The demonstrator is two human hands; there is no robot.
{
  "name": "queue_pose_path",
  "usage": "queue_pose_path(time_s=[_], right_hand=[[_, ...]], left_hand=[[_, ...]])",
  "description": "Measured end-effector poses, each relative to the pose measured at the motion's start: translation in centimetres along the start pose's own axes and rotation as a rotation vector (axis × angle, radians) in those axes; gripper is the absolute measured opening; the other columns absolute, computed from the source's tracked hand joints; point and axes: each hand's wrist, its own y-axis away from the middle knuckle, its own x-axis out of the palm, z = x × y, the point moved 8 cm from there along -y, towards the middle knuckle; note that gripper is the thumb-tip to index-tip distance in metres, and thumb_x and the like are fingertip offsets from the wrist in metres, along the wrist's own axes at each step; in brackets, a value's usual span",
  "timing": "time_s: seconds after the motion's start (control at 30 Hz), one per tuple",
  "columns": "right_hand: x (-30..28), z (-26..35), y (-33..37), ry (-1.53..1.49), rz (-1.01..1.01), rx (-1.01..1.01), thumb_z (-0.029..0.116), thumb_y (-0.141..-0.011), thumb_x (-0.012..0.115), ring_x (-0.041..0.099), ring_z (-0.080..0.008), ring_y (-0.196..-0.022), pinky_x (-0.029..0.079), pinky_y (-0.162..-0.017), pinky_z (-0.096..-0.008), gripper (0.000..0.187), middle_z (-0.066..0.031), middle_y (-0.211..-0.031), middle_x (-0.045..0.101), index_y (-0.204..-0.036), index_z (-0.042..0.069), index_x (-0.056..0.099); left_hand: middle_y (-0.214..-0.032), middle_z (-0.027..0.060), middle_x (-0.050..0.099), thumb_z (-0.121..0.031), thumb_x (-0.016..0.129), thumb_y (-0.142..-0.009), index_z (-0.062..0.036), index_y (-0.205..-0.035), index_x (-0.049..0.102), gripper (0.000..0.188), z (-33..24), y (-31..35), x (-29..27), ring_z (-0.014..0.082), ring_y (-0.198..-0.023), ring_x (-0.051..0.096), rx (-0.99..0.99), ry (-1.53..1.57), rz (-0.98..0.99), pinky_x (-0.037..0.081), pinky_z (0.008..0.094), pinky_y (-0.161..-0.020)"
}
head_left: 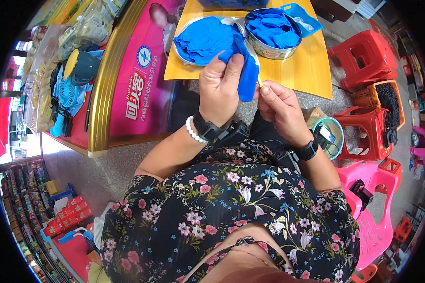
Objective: Assembling blue fabric pieces into components using a wooden stick to shape the material.
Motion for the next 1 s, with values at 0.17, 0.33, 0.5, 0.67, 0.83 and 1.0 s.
queue_pose_path(time_s=[0.17, 0.33, 0.5, 0.67, 0.83, 1.0], right_hand=[[-0.6, -0.3, -0.1, 0.001, -0.012, 0.046, 0.03, -0.096, 0.048, 0.03, -0.0012, -0.049, 0.022, -0.044, -0.0171, 0.027, 0.0078, -0.06, 0.039, -0.091, 0.006, 0.061], [-0.7, -0.3, -0.1, 0.013, -0.005, 0.076, 0.031, -0.096, 0.047, 0.03, -0.0011, -0.049, 0.022, -0.044, -0.017, 0.027, 0.0079, -0.059, 0.038, -0.092, 0.007, 0.06], [-0.5, -0.3, 0.0, 0.074, 0.008, 0.08, 0.03, -0.096, 0.047, 0.031, -0.0009, -0.049, 0.023, -0.044, -0.0168, 0.027, 0.0081, -0.059, 0.039, -0.091, 0.007, 0.06], [-0.6, -0.7, 0.0, 0.033, 0.015, 0.042, 0.029, -0.096, 0.048, 0.031, -0.0009, -0.049, 0.023, -0.044, -0.017, 0.027, 0.0079, -0.059, 0.04, -0.092, 0.006, 0.061], [-0.2, -0.5, 0.1, -0.002, -0.001, 0.019, 0.028, -0.096, 0.048, 0.031, -0.0011, -0.049, 0.023, -0.044, -0.017, 0.027, 0.0077, -0.06, 0.041, -0.094, 0.005, 0.061], [-0.3, -0.4, -0.1, 0.045, -0.014, 0.076, 0.029, -0.096, 0.049, 0.032, -0.0004, -0.05, 0.023, -0.044, -0.0166, 0.026, 0.008, -0.061, 0.042, -0.095, 0.005, 0.061]], left_hand=[[-0.071, -0.0051, 0.056, -0.017, 0.054, -0.094, -0.0059, -0.085, 0.059, 0.016, -0.4, -0.5, 0.0, 0.0021, -0.064, 0.05, 0.068, -0.125, 0.025, 0.042, 0.0189, -0.056], [-0.082, -0.0035, 0.057, -0.015, 0.057, -0.091, -0.0031, -0.097, 0.057, 0.013, -1.1, -1.0, 0.4, 0.0023, -0.072, 0.049, 0.064, 0.003, 0.035, 0.042, 0.0181, -0.062], [-0.085, -0.002, 0.059, -0.016, 0.058, -0.091, -0.0027, -0.098, 0.059, 0.015, -1.9, -2.1, -1.1, 0.0025, -0.075, 0.05, 0.097, -0.104, -0.001, 0.041, 0.0177, -0.067], [-0.068, -0.0084, 0.05, -0.017, 0.061, -0.089, -0.0039, -0.082, 0.06, 0.015, -1.4, -2.1, -1.2, 0.0005, -0.062, 0.041, 0.078, -0.043, -0.056, 0.034, 0.0174, -0.054], [-0.067, -0.008, 0.049, -0.017, 0.061, -0.089, -0.0038, -0.079, 0.058, 0.017, -2.1, -0.9, -0.6, 0.0014, -0.062, 0.039, 0.152, -0.198, -0.05, 0.033, 0.0188, -0.053], [-0.064, -0.008, 0.048, -0.019, 0.057, -0.092, -0.0045, -0.077, 0.057, 0.02, -1.2, -1.5, -1.0, 0.0012, -0.059, 0.038, 0.137, -0.123, -0.059, 0.033, 0.0194, -0.051]])
